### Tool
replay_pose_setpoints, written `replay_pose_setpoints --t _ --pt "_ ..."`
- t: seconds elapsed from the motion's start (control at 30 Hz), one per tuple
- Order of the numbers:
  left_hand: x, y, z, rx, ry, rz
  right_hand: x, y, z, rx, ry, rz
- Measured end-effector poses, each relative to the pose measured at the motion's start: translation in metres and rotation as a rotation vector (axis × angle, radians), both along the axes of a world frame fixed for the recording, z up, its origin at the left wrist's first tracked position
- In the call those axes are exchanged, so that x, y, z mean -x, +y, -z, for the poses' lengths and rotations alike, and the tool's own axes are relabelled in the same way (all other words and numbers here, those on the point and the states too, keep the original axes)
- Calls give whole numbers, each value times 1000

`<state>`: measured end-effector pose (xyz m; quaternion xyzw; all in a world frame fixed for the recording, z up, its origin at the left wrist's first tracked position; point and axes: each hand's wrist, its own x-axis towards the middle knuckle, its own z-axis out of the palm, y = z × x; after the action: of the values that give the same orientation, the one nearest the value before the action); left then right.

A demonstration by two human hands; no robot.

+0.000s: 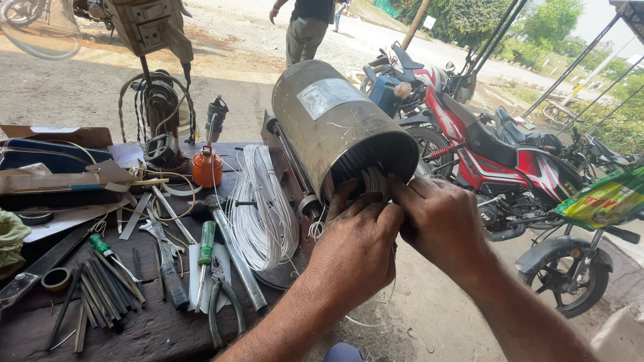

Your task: The person winds a long white insulated wire into the slots of a cylindrical motor stator. They use their hands to guide the wire, a screwdriver to push the wire into the slots, and pliers to cut the wire. The person continues winding and adjusting the wire throughout the clip.

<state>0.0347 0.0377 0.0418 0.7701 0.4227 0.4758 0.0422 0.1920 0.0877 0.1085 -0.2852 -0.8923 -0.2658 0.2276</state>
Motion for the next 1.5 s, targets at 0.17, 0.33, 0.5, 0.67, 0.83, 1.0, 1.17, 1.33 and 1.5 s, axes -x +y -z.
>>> replay_pose_setpoints --t 0.17,0.33,0.5,0.67,0.83,1.0,1.17,1.33,1.5 --pt "0 5 5 -85 94 -19 5 13 -2 63 42 2" --pt "1 5 10 -59 89 11 13 18 -2 47 -9 35" --pt "4 -6 13 -302 -10 -72 -11 -8 -11 255 152 -25" --pt "1 -4 15 -285 69 -280 -18 -10 -11 241 148 -133" --pt "0 3 22 -238 81 -207 12 14 -6 -18 30 95" --pt "-4 5 25 -311 51 -310 20 13 -9 -79 52 135" --pt "-2 2 24 -241 59 -263 7 3 -9 -357 161 123" --pt "-1 1 20 -271 74 -282 14 12 -8 -206 210 11" --pt "2 0 21 -268 26 -226 20 13 -9 -179 189 27"
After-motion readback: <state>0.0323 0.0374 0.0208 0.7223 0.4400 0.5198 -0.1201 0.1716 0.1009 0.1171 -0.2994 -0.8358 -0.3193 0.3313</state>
